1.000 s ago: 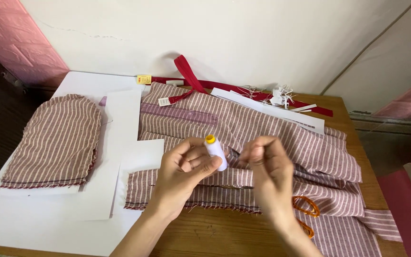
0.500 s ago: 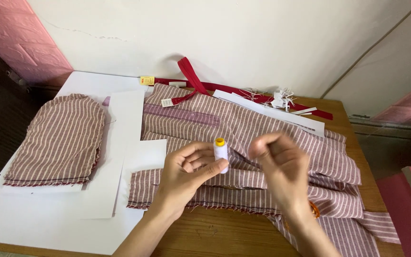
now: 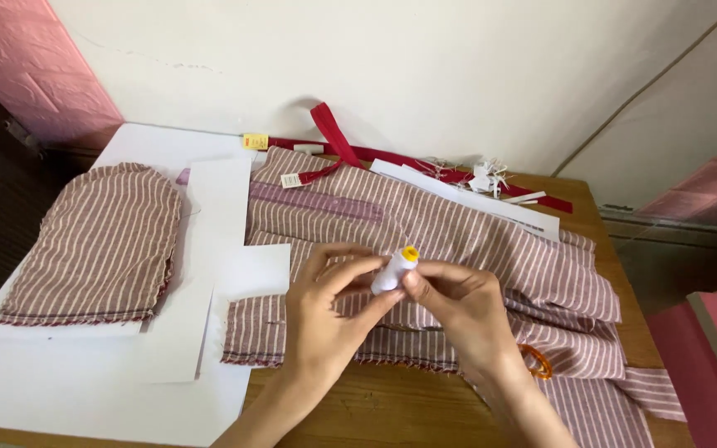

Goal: Preparing fabric for sewing by using templates, cutting with scissors, and threading a needle for hand stitching.

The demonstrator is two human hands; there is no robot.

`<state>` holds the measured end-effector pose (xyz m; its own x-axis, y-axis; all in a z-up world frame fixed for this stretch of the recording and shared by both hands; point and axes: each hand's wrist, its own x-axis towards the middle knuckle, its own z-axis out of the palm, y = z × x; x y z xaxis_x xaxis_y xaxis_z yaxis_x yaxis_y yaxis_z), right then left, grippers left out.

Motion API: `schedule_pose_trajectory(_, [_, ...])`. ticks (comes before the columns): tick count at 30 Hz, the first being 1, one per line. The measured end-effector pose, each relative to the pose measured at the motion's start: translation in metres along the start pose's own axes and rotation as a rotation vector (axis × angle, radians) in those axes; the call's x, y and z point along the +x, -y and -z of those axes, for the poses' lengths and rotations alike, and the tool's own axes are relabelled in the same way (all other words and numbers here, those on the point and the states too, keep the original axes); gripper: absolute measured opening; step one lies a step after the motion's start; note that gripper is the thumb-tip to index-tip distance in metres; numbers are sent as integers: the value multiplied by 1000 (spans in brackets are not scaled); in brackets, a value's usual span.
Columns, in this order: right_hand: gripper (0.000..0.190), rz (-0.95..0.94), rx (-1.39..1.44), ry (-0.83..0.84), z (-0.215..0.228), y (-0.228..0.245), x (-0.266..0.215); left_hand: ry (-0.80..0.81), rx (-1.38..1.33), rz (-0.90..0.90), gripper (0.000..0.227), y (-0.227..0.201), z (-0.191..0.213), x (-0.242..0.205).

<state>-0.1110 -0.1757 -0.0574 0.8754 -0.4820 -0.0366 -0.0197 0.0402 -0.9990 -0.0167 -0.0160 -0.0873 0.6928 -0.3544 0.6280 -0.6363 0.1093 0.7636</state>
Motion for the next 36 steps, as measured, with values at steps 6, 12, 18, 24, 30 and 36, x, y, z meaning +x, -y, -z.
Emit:
schedule_pose_trajectory(6, [17,-204,605,-11,-1,-40,3,-67,272,-175,47,1,-2,-6])
schedule_pose_trajectory(12, [16,10,609,8,-1,-39,1,-70,243,-152,46,29,-8,-18])
schedule_pose_trajectory(18, [15,34,624,15,12,-30,5,3,282,6,47,23,13,-11])
schedule_pose_trajectory(24, [31,-318,574,-38,-9,-33,0,-18,324,-163,47,17,11,-9])
schedule_pose_trajectory(30, [13,-111,462,17,1,-41,0,3,381,-178,39,14,22,-6])
schedule_pose_trajectory(36, [10,106,-307,268,16,-19,1,409,7,316,36,15,55,11])
